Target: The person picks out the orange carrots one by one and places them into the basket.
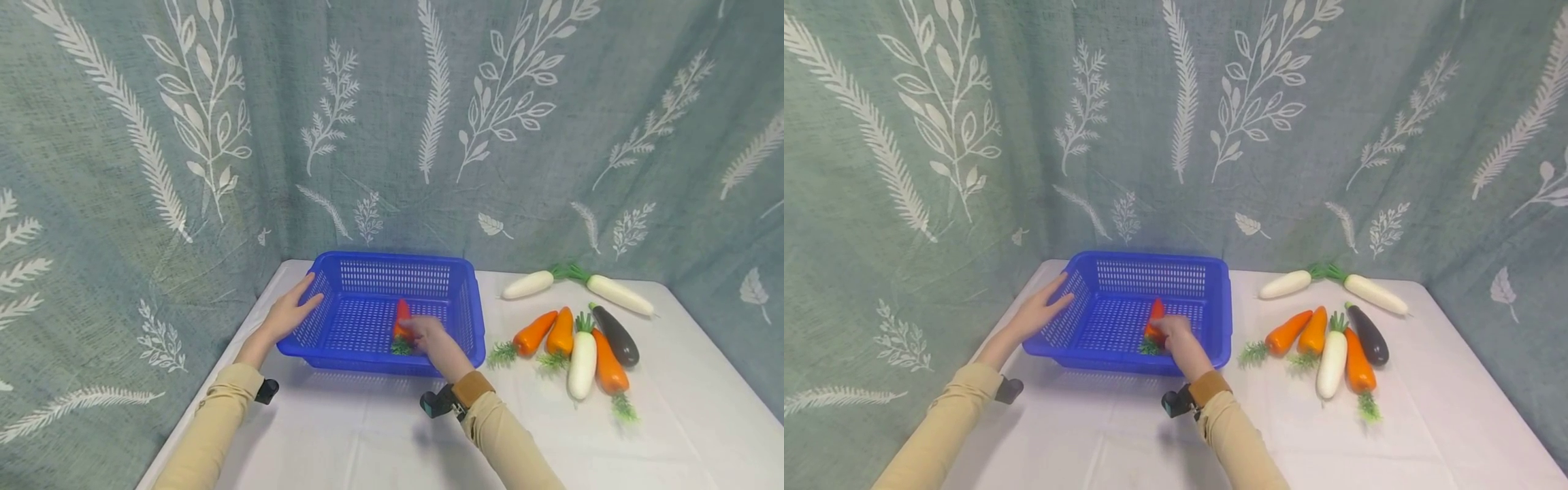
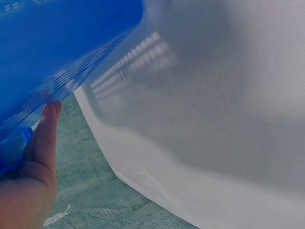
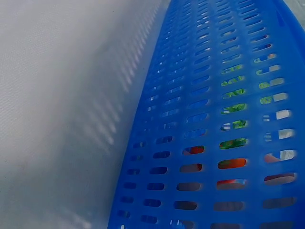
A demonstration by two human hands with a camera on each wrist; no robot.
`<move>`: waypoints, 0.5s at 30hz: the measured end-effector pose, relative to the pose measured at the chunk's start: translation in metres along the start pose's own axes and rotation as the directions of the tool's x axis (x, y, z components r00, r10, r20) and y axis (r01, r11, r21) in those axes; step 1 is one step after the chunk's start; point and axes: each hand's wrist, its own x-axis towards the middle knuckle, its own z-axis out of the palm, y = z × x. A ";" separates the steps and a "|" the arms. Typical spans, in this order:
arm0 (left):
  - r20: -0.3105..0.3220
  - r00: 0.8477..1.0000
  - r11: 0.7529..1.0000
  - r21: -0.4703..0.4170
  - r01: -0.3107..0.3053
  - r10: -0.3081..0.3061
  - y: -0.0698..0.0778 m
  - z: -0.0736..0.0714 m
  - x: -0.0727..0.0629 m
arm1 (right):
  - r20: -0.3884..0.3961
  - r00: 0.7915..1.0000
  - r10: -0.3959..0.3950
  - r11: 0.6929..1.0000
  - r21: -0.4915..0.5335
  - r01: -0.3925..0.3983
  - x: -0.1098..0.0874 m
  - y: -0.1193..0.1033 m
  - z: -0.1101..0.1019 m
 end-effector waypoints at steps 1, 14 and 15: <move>0.000 1.000 1.000 -0.001 0.000 0.000 0.000 0.000 0.000 | 0.006 1.000 0.001 1.000 0.012 -0.001 0.000 0.000 0.000; 0.006 1.000 1.000 -0.001 0.009 -0.009 -0.002 0.002 0.001 | -0.017 0.985 0.170 0.970 0.180 -0.164 -0.003 -0.004 0.002; 0.006 1.000 1.000 -0.002 0.008 -0.008 -0.002 0.002 0.001 | -0.022 0.985 0.170 0.971 0.174 -0.164 -0.002 -0.003 0.003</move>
